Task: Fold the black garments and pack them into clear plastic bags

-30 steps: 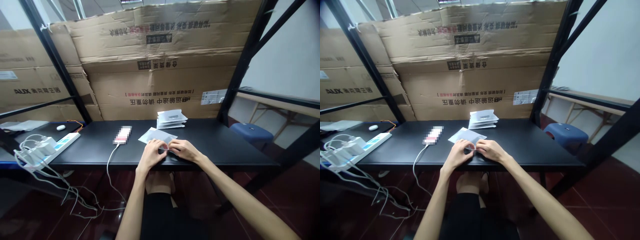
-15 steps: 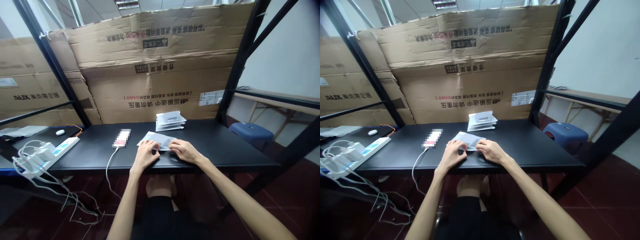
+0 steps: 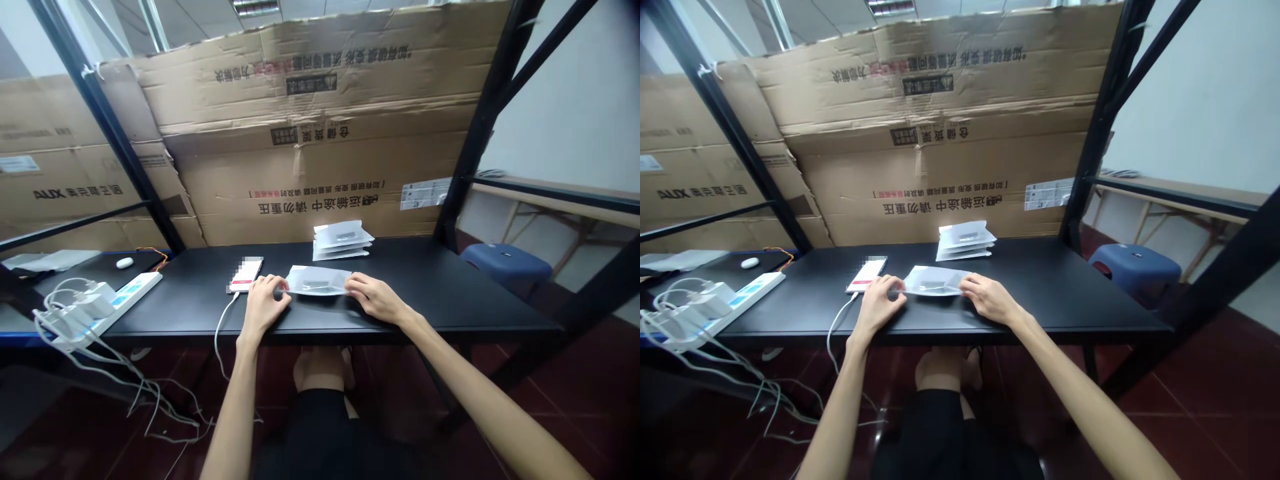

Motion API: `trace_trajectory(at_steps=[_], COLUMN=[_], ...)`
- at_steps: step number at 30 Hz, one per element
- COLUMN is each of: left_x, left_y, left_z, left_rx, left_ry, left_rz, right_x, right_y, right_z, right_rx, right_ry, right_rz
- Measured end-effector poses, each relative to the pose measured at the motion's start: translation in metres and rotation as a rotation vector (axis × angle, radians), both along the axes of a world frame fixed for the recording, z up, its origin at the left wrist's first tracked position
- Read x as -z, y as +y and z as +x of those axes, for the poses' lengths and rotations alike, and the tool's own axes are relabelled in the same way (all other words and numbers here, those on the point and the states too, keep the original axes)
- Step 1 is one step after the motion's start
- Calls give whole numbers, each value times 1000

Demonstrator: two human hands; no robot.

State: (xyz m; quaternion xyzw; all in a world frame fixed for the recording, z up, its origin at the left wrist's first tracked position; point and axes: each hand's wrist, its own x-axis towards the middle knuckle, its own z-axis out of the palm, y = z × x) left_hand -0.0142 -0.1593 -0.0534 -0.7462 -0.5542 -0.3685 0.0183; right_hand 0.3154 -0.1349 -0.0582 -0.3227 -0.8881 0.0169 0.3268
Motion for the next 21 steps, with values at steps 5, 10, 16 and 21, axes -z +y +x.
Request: trace_trajectory(at_steps=[5, 10, 16, 21], left_x=[2, -1, -1, 2], left_y=[1, -5, -8, -4], left_z=[-3, 6, 11, 8], left_rx=[-82, 136, 261, 256], left_ry=[-34, 29, 84, 98], left_rz=[24, 75, 62, 84], right_x=[1, 1, -1, -3], right_y=[2, 3, 2, 2], right_z=[2, 3, 1, 1], right_rx=[30, 29, -15, -30], right_ry=[-21, 14, 59, 93], right_rz=[-9, -84, -115, -123])
